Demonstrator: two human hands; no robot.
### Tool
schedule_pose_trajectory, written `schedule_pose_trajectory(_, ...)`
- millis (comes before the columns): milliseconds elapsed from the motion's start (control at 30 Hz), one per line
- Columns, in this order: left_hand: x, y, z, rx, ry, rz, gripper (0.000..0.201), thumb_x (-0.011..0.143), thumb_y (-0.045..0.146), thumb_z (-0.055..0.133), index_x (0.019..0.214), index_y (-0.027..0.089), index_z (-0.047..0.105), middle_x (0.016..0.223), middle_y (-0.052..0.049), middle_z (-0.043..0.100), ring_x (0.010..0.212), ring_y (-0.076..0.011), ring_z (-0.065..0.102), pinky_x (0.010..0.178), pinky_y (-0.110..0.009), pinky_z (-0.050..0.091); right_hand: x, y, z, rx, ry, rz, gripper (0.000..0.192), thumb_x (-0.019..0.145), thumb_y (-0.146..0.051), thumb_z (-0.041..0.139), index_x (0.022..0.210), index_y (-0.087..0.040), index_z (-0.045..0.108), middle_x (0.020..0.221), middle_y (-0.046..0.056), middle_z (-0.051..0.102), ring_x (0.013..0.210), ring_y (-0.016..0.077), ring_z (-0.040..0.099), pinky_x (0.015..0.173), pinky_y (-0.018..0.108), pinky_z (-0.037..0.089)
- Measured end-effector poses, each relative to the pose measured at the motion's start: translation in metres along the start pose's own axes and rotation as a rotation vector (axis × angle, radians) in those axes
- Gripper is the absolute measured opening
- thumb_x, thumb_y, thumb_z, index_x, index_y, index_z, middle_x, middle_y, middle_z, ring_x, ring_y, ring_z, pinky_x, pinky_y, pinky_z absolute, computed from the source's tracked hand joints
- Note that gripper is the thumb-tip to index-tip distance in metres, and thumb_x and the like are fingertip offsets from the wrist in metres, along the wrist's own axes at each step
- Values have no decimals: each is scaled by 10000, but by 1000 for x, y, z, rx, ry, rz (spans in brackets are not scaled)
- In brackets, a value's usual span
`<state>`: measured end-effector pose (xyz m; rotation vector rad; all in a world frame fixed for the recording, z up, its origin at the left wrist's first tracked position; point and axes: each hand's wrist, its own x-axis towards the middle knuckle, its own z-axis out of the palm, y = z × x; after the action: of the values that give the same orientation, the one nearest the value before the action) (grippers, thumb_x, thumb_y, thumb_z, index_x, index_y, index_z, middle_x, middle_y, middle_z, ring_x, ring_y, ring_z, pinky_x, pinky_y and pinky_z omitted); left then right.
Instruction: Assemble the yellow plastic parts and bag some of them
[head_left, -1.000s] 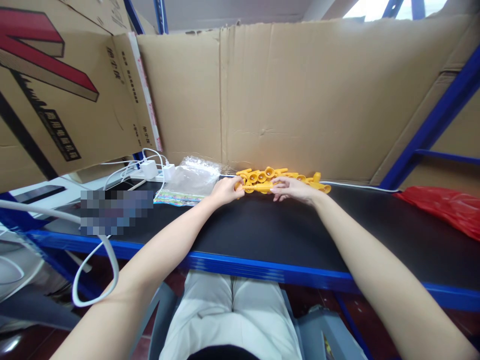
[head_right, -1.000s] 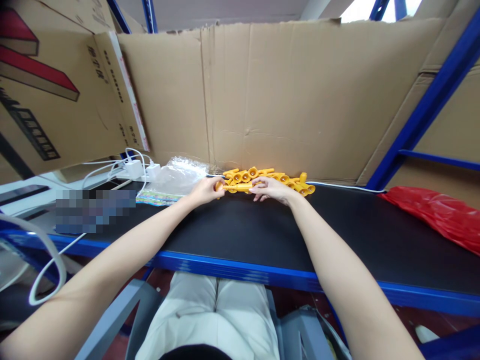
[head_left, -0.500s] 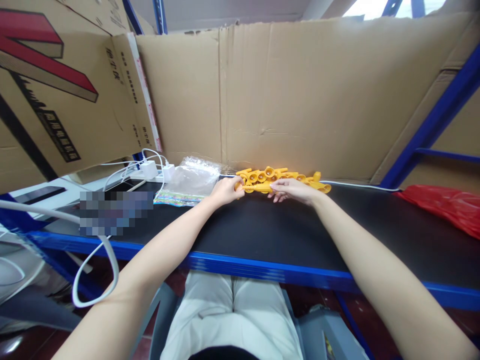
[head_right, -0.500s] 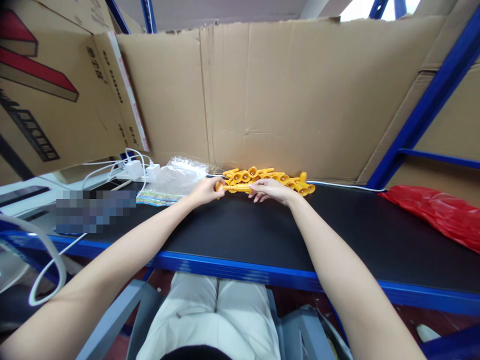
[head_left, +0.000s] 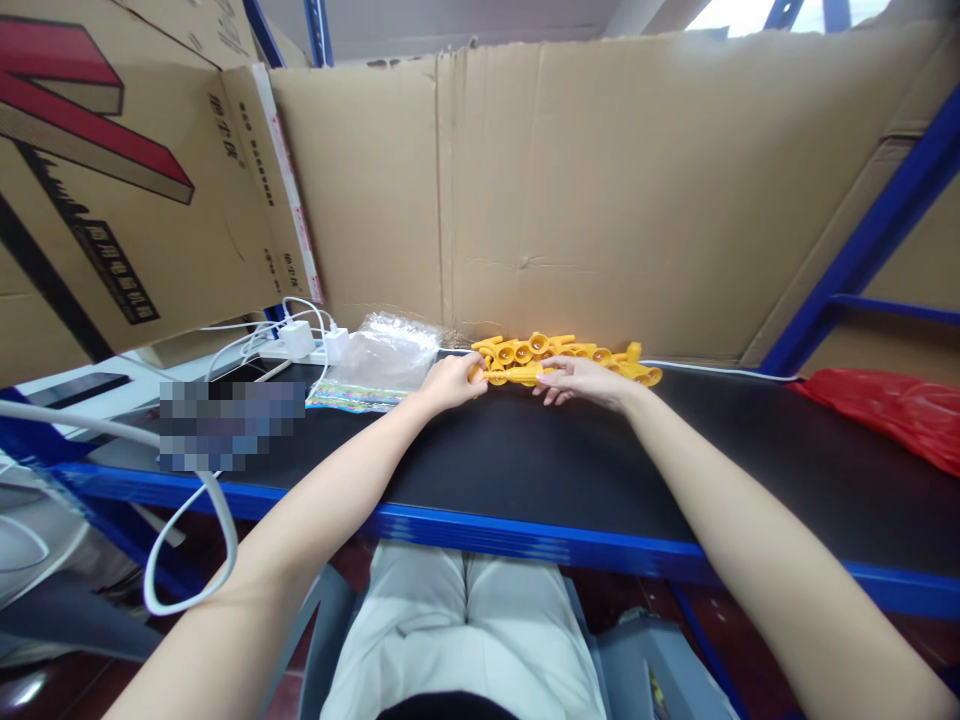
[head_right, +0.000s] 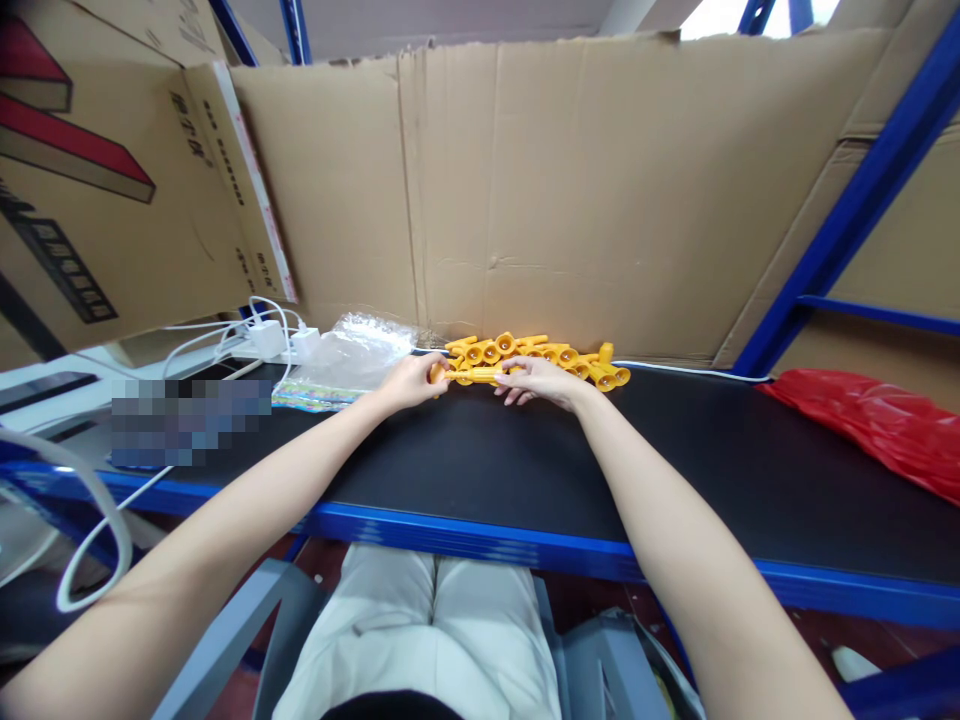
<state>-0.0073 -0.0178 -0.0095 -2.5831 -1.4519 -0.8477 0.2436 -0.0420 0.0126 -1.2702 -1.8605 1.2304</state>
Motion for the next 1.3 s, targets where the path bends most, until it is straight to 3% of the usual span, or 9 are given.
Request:
schedule_pose_trajectory(533, 4, -5, 3, 17, -44, -2, 273, 760, 373, 523, 990, 246, 594, 820, -23, 656, 750, -194, 610, 687, -282, 444, 2, 1, 5, 21, 62, -19, 382, 719, -384, 681, 995, -174, 520, 864, 93, 670, 702, 159, 637, 662, 299, 519)
schedule_pose_trajectory(633, 3, -6, 3, -10, -30, 10, 320, 785, 381, 511, 1073, 250, 556, 825, -25, 650, 752, -191, 609, 692, -292, 453, 6, 4, 6, 36, 99, -61, 394, 715, -368, 685, 1018, -178, 519, 840, 81, 663, 678, 161, 633, 664, 315, 523)
schedule_pose_trajectory(733, 2, -9, 1, -82, 48, -9, 494, 826, 421, 470, 1282, 248, 388, 887, -35, 641, 769, -191, 609, 705, -310, 467, 12, 7, 5, 66, 240, -174, 432, 694, -342, 697, 1059, -192, 518, 787, 44, 628, 653, 155, 622, 677, 333, 527)
schedule_pose_trajectory(833, 3, -16, 2, -138, 101, -41, 556, 858, 408, 422, 1360, 225, 268, 1014, -68, 613, 821, -191, 605, 749, -337, 481, 18, 10, -4, 35, 509, -344, 447, 687, -345, 688, 1076, -203, 521, 855, 45, 599, 667, 153, 619, 691, 340, 526)
schedule_pose_trajectory(900, 4, -22, 6, -121, 82, -17, 499, 857, 340, 420, 1328, 199, 332, 1108, -97, 578, 946, -207, 582, 829, -354, 471, 20, 12, -15, -56, 734, -440, 452, 699, -359, 665, 1098, -208, 515, 916, 57, 587, 685, 159, 614, 696, 344, 523)
schedule_pose_trajectory(967, 5, -29, 11, -59, 3, 32, 421, 840, 245, 413, 1257, 188, 440, 1193, -109, 536, 1092, -226, 518, 928, -371, 428, 18, 17, -28, -218, 951, -484, 439, 723, -358, 632, 1118, -209, 512, 966, 69, 577, 695, 162, 601, 716, 354, 517)
schedule_pose_trajectory(1033, 5, -34, 17, -2, -104, 47, 460, 812, 170, 402, 1269, 201, 450, 1274, -109, 484, 1174, -238, 461, 976, -388, 398, 14, 25, -40, -406, 1096, -492, 402, 751, -336, 595, 1121, -200, 520, 1016, 84, 561, 688, 157, 578, 748, 362, 505)
schedule_pose_trajectory(1133, 4, -36, 22, 16, -207, 51, 558, 797, 155, 403, 1347, 243, 370, 1360, -91, 419, 1233, -244, 411, 1002, -407, 379, 7, 39, -54, -603, 1169, -464, 342, 776, -289, 541, 1102, -185, 538, 1007, 91, 548, 676, 155, 544, 780, 370, 483)
schedule_pose_trajectory(1300, 3, -32, 20, 38, -215, 39, 499, 812, 223, 423, 1310, 196, 397, 1349, -102, 440, 1236, -251, 411, 1017, -417, 371, 5, 58, -59, -727, 1164, -353, 324, 767, -247, 516, 1087, -199, 536, 941, 77, 540, 670, 166, 524, 751, 369, 469)
